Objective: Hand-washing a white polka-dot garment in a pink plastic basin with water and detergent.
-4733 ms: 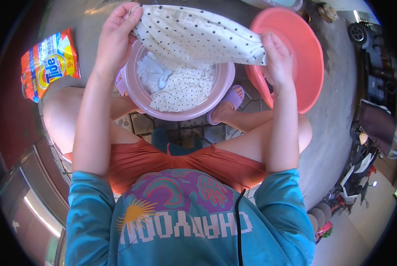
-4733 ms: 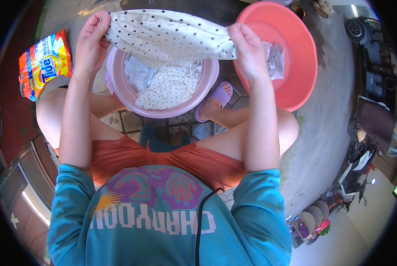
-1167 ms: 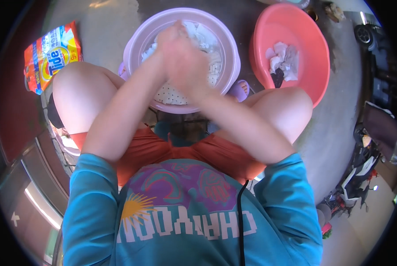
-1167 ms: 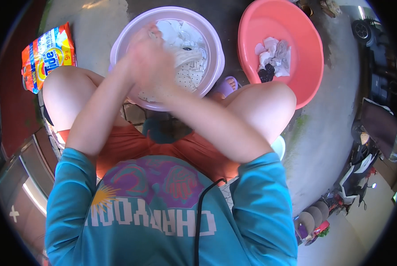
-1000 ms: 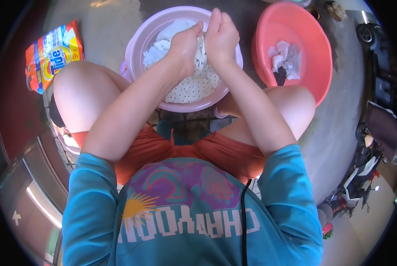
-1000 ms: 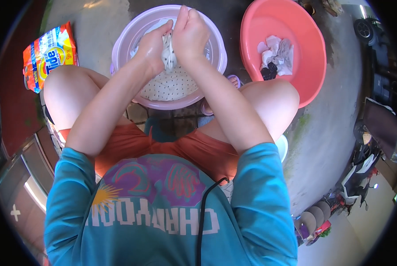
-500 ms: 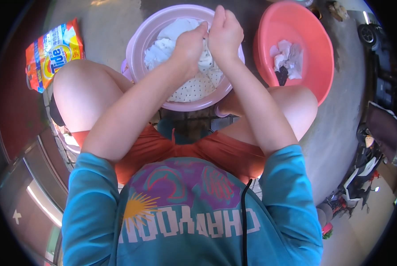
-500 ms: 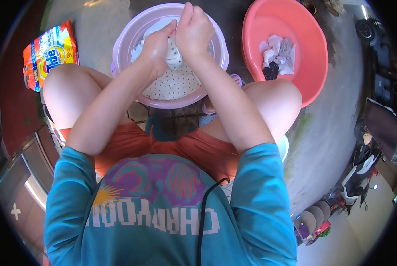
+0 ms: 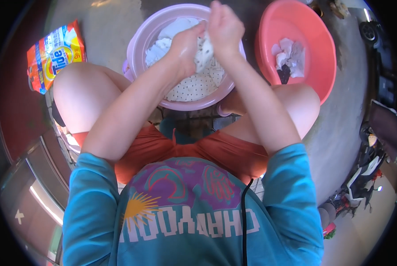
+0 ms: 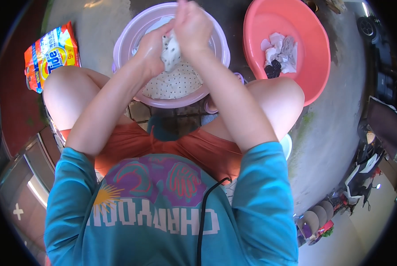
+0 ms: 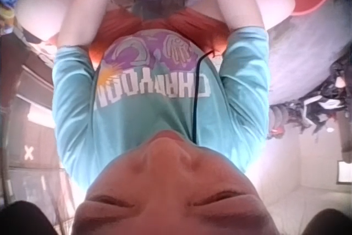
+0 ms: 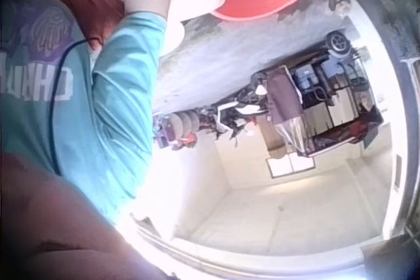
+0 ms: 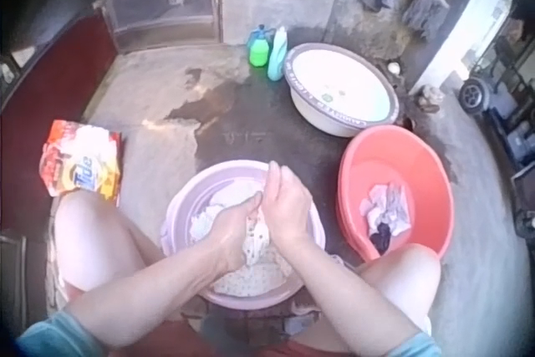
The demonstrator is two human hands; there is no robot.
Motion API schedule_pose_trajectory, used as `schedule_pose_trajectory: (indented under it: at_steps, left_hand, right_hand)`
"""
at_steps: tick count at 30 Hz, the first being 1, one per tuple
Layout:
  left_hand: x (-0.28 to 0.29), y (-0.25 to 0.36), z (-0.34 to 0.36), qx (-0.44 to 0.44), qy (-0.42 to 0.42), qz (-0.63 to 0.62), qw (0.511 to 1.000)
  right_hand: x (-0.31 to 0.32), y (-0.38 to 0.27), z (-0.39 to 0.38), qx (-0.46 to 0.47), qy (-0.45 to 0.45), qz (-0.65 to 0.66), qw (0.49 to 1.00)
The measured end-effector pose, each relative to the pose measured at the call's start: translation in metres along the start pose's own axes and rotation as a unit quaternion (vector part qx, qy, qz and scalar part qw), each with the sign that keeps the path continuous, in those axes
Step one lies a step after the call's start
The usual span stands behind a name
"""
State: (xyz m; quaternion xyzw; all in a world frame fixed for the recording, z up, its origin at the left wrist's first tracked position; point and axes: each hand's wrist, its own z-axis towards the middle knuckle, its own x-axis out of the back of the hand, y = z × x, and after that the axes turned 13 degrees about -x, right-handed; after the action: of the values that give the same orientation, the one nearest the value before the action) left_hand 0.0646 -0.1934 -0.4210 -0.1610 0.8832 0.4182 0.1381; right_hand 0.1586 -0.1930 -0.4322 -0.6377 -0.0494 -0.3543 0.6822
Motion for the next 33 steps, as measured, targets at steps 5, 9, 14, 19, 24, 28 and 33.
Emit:
schedule_pose_trajectory:
  at_steps: [5,9,14,19,24,28,33]
  left_hand:
    - [0.040,0.026,0.018,-0.034,-0.439,-0.299,0.846]
    - [0.042,0.066,-0.009,-0.111,-0.150,-0.146,0.972]
    - [0.073,0.068,-0.001,-0.225,-0.152,-0.015,0.962]
    - [0.074,0.068,0.001,-0.320,-0.077,0.066,0.942]
    - [0.067,0.079,0.000,-0.349,-0.049,0.089,0.932]
    - [0.073,0.081,0.005,-0.408,-0.005,0.175,0.896]
    - [0.081,0.083,0.008,-0.418,0.007,0.184,0.890]
  right_hand:
    - [0.027,0.009,0.032,-0.177,-0.055,0.248,0.951]
    - [0.070,0.044,0.045,-0.121,-0.064,0.184,0.973]
    - [0.083,0.034,0.030,-0.164,-0.094,0.156,0.970]
    - [0.091,0.027,0.031,-0.180,-0.083,0.136,0.971]
    - [0.104,0.039,0.036,-0.064,-0.130,0.054,0.988]
    - [0.113,0.039,0.035,0.080,-0.179,0.015,0.980]
    - [0.122,0.039,0.028,0.055,-0.248,-0.034,0.967]
